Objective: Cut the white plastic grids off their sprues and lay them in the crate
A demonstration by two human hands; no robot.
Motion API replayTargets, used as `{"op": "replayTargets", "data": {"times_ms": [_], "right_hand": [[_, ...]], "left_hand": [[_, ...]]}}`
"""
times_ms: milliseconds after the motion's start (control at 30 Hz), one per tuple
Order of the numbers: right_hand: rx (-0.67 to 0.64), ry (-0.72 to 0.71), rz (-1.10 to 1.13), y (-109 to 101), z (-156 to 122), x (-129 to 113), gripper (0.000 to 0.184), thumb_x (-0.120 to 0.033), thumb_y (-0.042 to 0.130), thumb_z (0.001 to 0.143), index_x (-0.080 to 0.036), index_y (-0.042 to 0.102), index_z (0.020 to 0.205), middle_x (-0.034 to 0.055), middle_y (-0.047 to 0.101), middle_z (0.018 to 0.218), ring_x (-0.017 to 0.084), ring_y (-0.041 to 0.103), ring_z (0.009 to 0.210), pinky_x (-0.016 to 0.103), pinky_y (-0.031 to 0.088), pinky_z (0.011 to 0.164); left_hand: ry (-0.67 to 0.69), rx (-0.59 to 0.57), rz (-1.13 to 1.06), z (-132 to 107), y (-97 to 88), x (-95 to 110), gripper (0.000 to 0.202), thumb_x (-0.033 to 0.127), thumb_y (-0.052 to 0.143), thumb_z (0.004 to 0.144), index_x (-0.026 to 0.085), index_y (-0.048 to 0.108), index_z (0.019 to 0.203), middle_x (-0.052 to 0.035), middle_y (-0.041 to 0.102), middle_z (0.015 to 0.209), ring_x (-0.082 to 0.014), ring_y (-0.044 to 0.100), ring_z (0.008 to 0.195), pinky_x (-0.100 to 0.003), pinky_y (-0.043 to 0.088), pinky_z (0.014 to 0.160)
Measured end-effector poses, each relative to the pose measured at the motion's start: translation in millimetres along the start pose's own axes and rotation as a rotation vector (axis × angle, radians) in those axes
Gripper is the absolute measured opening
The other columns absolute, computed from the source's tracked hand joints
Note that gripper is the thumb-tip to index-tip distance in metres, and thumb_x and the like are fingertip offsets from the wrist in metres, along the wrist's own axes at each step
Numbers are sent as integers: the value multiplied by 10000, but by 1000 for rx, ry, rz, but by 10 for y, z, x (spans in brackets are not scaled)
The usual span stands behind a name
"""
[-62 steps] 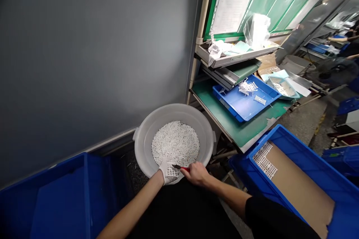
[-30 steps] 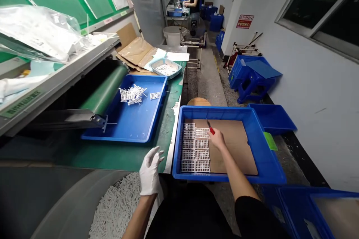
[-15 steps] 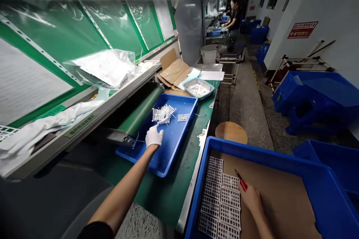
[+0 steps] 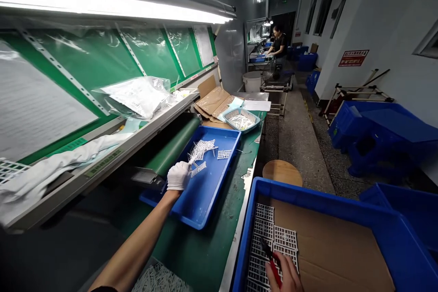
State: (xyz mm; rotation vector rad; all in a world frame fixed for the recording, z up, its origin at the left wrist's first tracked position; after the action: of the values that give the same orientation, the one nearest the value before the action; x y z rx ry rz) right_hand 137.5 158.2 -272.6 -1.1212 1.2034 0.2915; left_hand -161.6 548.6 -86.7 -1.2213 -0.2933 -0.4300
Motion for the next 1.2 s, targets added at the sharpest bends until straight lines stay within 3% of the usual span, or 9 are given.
{"op": "replayTargets", "data": {"times_ms": [133, 267, 367, 567, 767, 833, 933, 1000, 1200], "right_hand": [[-36, -354, -47, 210, -67, -1073, 440, -600, 510, 932, -268, 596, 1209, 101, 659, 1159, 307, 629, 1070, 435, 557, 863], [94, -584, -159, 127, -239, -1994, 470, -530, 489, 978, -206, 525, 1316, 129, 618, 1209, 310, 554, 1126, 472, 460, 949], [133, -705, -289, 49, -469, -2403, 492, -508, 491, 986, -166, 529, 1337, 150, 603, 1234, 325, 520, 1155, 486, 408, 968], [46, -932, -403, 44, -1138, -2624, 494, -465, 528, 982, -154, 536, 1366, 147, 594, 1253, 307, 508, 1162, 482, 370, 1012], [-8, -1094, -399, 78, -1698, -2790, 514, -459, 525, 983, -132, 509, 1380, 160, 576, 1273, 321, 473, 1190, 509, 337, 1040], [-20, -1098, -361, 111, -1874, -2861, 480, -492, 522, 978, -138, 555, 1301, 148, 594, 1218, 307, 497, 1134, 488, 361, 999], [-32, -1111, -287, 192, -2149, -2954, 443, -547, 508, 966, -163, 606, 1165, 129, 614, 1113, 284, 522, 1032, 452, 397, 909], [-8, -1172, -272, 253, -2287, -3008, 473, -578, 507, 953, -167, 607, 1164, 129, 616, 1091, 286, 522, 1012, 450, 405, 883], [86, -1662, -315, 167, -2451, -3222, 692, -702, 472, 911, -127, 581, 1280, 151, 633, 1118, 330, 534, 1035, 576, 378, 972]], "left_hand": [[-161, 171, -233, -568, -474, -7, 229, 381, 524, 841, 179, 584, 751, -107, 627, 837, -244, 592, 877, -340, 445, 813], [-298, 190, -552, -1554, -846, 97, 319, 486, 577, 788, 185, 580, 683, -14, 601, 667, -160, 562, 655, -275, 465, 669], [-383, 150, -738, -2314, -1125, 194, 368, 516, 641, 759, 176, 572, 637, 18, 554, 598, -123, 500, 571, -246, 434, 584], [-502, 133, -945, -3239, -1700, 131, 342, 455, 707, 728, 168, 550, 628, 33, 520, 602, -97, 452, 565, -220, 389, 555], [-502, 13, -1039, -3611, -2260, -125, 409, 363, 802, 656, 171, 463, 530, 59, 443, 520, -66, 378, 502, -202, 319, 499], [-470, -46, -1102, -3674, -2387, -143, 385, 394, 804, 659, 168, 506, 566, 41, 502, 545, -80, 438, 509, -205, 362, 505], [-520, -181, -1414, -3796, -2413, -121, 399, 490, 783, 673, 179, 687, 904, -77, 721, 895, -209, 683, 784, -309, 552, 699], [-632, -260, -1614, -3911, -2361, -143, 555, 507, 785, 670, 208, 686, 1127, -134, 714, 1145, -295, 700, 1012, -400, 585, 833], [-764, -207, -1582, -4217, -2446, -410, 582, 372, 911, 530, 256, 716, 1065, -117, 739, 1099, -366, 720, 943, -494, 633, 702]]}}
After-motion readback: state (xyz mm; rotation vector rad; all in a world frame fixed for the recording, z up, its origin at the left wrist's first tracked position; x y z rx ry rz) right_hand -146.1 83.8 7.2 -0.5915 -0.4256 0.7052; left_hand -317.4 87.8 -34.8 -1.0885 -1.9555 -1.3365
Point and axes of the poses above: each hand's wrist, its own z-axis towards the middle knuckle, its own y-axis out of the palm, x = y × z, the point moved 6 cm from there along z, towards the middle knuckle
